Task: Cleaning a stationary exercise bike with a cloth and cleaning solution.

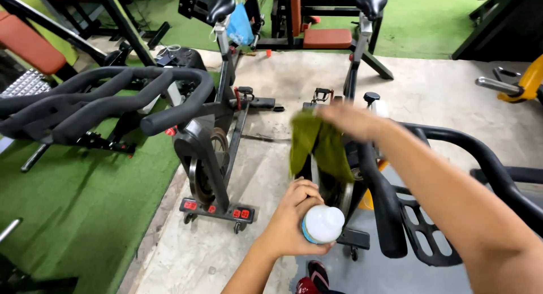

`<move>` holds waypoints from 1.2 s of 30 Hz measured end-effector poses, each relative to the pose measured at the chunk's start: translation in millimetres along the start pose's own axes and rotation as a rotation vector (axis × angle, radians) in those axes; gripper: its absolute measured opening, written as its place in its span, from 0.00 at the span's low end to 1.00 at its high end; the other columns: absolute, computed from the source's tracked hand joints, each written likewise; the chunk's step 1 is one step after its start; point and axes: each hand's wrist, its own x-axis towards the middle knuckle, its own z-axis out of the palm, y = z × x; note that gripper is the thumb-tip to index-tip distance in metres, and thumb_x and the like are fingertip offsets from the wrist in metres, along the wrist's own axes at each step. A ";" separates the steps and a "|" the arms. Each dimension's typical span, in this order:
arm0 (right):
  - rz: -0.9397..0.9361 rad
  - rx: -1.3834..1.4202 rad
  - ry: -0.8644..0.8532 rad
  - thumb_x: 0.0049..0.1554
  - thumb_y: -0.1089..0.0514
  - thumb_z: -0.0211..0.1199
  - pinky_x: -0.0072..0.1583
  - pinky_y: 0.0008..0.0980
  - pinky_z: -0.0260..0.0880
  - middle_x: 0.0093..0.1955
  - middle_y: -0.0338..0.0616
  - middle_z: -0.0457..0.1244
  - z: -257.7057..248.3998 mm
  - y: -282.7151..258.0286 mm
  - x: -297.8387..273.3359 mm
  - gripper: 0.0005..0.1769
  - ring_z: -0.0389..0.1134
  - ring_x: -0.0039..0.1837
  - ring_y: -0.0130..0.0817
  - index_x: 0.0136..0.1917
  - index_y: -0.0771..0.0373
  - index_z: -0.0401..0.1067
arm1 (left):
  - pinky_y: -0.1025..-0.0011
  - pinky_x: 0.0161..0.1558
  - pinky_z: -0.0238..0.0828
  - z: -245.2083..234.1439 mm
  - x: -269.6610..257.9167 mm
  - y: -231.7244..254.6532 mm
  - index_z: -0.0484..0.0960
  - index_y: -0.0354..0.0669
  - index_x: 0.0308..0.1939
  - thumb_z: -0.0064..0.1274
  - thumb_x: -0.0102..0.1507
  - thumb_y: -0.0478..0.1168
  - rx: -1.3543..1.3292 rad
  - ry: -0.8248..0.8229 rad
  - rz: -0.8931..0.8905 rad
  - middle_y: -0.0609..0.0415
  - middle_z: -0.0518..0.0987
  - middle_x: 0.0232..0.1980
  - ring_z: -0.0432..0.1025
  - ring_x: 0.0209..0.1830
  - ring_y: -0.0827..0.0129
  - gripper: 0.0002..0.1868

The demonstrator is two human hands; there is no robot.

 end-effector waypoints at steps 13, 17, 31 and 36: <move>0.148 -0.502 -0.143 0.62 0.37 0.54 0.71 0.51 0.56 0.74 0.54 0.55 75.8 35.0 148.4 0.25 0.53 0.73 0.52 0.67 0.45 0.75 | 0.48 0.76 0.61 9.8 5.5 0.1 0.78 0.41 0.47 0.73 0.41 0.46 0.054 0.039 -0.023 0.51 0.73 0.55 0.68 0.69 0.49 0.33; -0.151 -0.738 -0.106 0.61 0.33 0.51 0.72 0.59 0.56 0.70 0.55 0.61 115.1 65.8 178.8 0.32 0.51 0.77 0.56 0.67 0.52 0.73 | 0.45 0.77 0.59 17.3 0.1 -6.9 0.78 0.42 0.47 0.73 0.40 0.47 0.040 0.059 -0.026 0.52 0.74 0.57 0.68 0.70 0.48 0.34; 0.057 -0.336 -0.228 0.53 0.39 0.63 0.45 0.47 0.78 0.53 0.56 0.72 140.2 -10.2 30.1 0.33 0.74 0.42 0.50 0.65 0.59 0.75 | 0.46 0.81 0.43 -49.4 -75.3 -16.7 0.79 0.34 0.43 0.72 0.40 0.46 -0.198 -0.157 -0.019 0.36 0.59 0.82 0.48 0.85 0.37 0.32; 0.222 -0.080 -0.114 0.55 0.42 0.64 0.36 0.41 0.68 0.43 0.52 0.69 138.0 -17.2 -21.4 0.30 0.67 0.35 0.43 0.65 0.59 0.74 | 0.51 0.78 0.49 -85.1 -111.0 -29.4 0.81 0.34 0.46 0.71 0.41 0.46 -0.206 -0.197 -0.086 0.37 0.59 0.81 0.51 0.84 0.42 0.33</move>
